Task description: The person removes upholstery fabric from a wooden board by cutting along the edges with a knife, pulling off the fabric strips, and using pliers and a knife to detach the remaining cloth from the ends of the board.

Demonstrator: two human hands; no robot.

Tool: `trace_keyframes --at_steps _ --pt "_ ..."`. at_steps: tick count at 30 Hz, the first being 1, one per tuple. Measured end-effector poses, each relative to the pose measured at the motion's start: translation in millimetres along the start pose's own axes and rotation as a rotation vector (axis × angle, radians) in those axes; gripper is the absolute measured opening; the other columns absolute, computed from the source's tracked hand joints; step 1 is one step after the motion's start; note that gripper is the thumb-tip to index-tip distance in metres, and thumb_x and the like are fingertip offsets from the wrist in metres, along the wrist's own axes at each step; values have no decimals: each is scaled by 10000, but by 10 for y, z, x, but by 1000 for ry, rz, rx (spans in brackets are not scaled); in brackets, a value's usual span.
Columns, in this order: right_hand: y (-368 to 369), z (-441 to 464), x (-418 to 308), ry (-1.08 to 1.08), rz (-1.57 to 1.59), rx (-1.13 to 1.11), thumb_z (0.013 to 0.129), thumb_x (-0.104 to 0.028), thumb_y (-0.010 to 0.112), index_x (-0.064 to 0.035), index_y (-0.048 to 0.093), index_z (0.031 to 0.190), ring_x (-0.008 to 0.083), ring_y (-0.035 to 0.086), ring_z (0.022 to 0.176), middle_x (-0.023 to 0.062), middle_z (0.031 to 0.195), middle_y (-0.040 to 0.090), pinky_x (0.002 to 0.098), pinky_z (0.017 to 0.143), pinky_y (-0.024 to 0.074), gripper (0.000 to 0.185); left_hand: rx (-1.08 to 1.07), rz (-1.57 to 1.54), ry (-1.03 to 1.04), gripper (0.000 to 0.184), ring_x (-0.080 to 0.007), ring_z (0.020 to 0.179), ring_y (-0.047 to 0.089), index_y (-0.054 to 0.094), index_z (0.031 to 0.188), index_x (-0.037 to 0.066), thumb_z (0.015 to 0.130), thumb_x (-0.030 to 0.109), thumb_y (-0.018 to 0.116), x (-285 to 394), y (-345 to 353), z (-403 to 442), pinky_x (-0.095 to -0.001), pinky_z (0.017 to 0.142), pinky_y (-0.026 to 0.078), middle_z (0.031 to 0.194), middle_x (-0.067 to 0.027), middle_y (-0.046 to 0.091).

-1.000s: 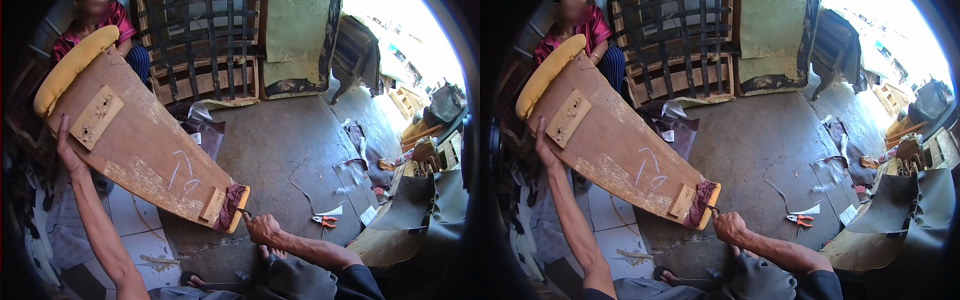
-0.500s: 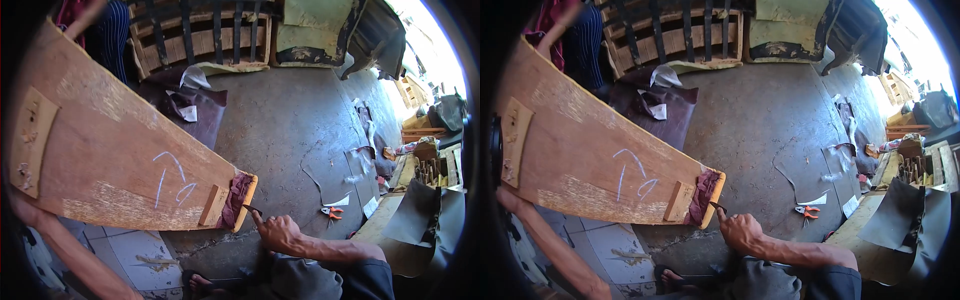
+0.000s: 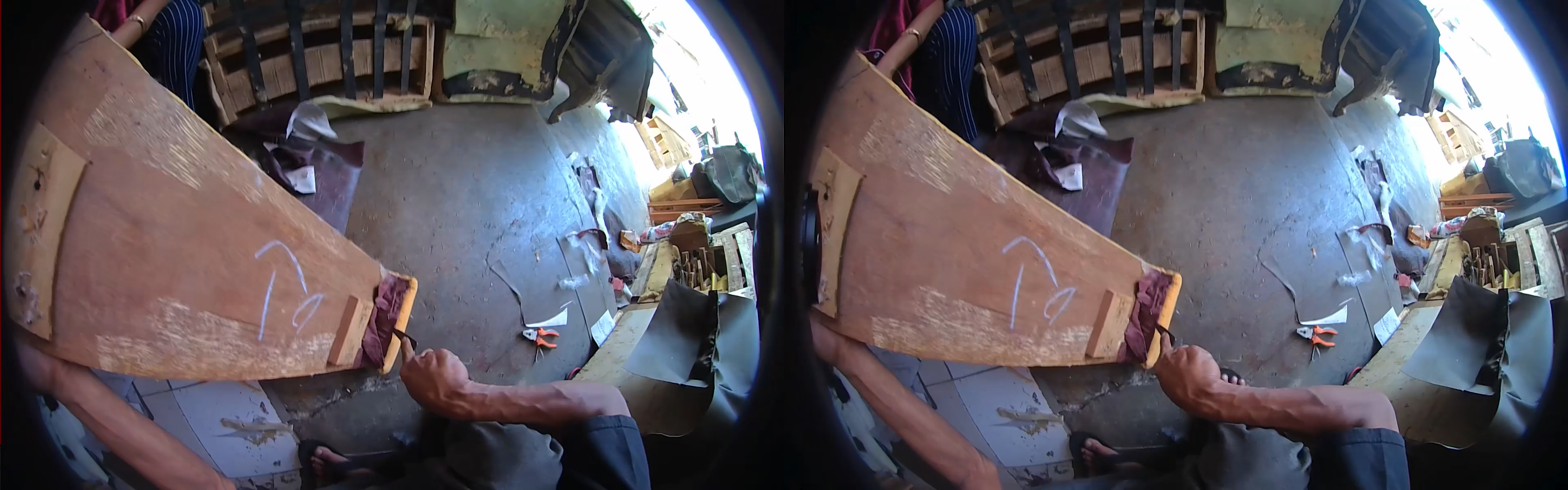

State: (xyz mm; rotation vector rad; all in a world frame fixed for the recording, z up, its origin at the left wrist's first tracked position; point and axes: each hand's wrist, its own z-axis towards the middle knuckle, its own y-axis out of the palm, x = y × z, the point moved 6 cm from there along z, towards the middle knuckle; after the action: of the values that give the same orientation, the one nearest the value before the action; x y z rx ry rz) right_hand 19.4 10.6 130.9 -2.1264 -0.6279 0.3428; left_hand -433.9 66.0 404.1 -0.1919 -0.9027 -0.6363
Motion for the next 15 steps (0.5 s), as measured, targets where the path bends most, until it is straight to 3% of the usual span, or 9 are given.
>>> trace_keyframes --at_steps 3,4,5,7,8,9,11,12,15 --pt "119 -193 133 60 241 53 853 -100 524 25 442 1450 281 708 646 171 747 698 434 567 557 615 48 -169 -241 582 -294 1366 434 480 1416 -23 968 341 554 -453 -91 99 -414 1142 344 1506 -178 413" --pt "448 -211 314 37 416 131 804 -110 544 -89 407 1501 325 703 653 194 781 705 456 624 570 711 56 -252 -326 578 -292 1359 444 480 1417 -17 966 338 552 -545 -60 93 -410 1137 350 1501 -172 420" --pt "627 -241 431 46 398 168 804 -110 544 -89 407 1501 325 703 653 194 781 705 456 624 570 711 57 -314 -370 575 -289 1352 454 479 1418 -12 965 335 549 -569 -59 91 -406 1132 356 1496 -167 426" --pt "912 -184 532 62 1254 68 777 -150 566 -172 379 1522 352 694 666 188 812 709 476 633 569 768 92 -340 -336 575 -296 1359 446 461 1434 2 975 341 533 -559 -153 98 -406 1133 358 1510 -175 408" --pt "825 -166 485 50 851 231 786 -174 569 -230 340 1539 362 699 682 170 845 722 486 656 571 789 63 -402 -362 595 -295 1317 487 447 1431 -15 969 344 555 -724 -317 183 -406 1102 395 1469 -175 451" --pt "689 -225 440 60 868 218 786 -174 569 -230 340 1539 362 699 682 170 845 722 486 656 571 789 22 -429 -425 616 -295 1274 527 432 1427 -32 963 347 576 -680 -296 122 -406 1072 432 1427 -176 495" --pt "439 -284 391 120 498 0 788 -192 580 -285 334 1540 370 703 720 177 847 719 486 671 571 797 30 -407 -394 645 -300 1293 511 418 1444 -21 951 359 588 -519 -317 61 -412 1089 416 1450 -174 473" --pt "256 -285 353 22 370 69 787 -168 595 -221 341 1539 358 713 748 183 851 719 471 659 572 795 48 -424 -383 645 -299 1311 495 418 1450 -16 951 357 587 -486 -301 70 -416 1102 402 1465 -171 458" --pt "52 -132 229 9 167 37 794 -139 594 -131 369 1518 332 721 742 164 837 721 453 635 569 758 94 -361 -384 635 -299 1357 448 420 1458 -13 959 350 571 -354 -290 -35 -425 1133 361 1496 -161 426"
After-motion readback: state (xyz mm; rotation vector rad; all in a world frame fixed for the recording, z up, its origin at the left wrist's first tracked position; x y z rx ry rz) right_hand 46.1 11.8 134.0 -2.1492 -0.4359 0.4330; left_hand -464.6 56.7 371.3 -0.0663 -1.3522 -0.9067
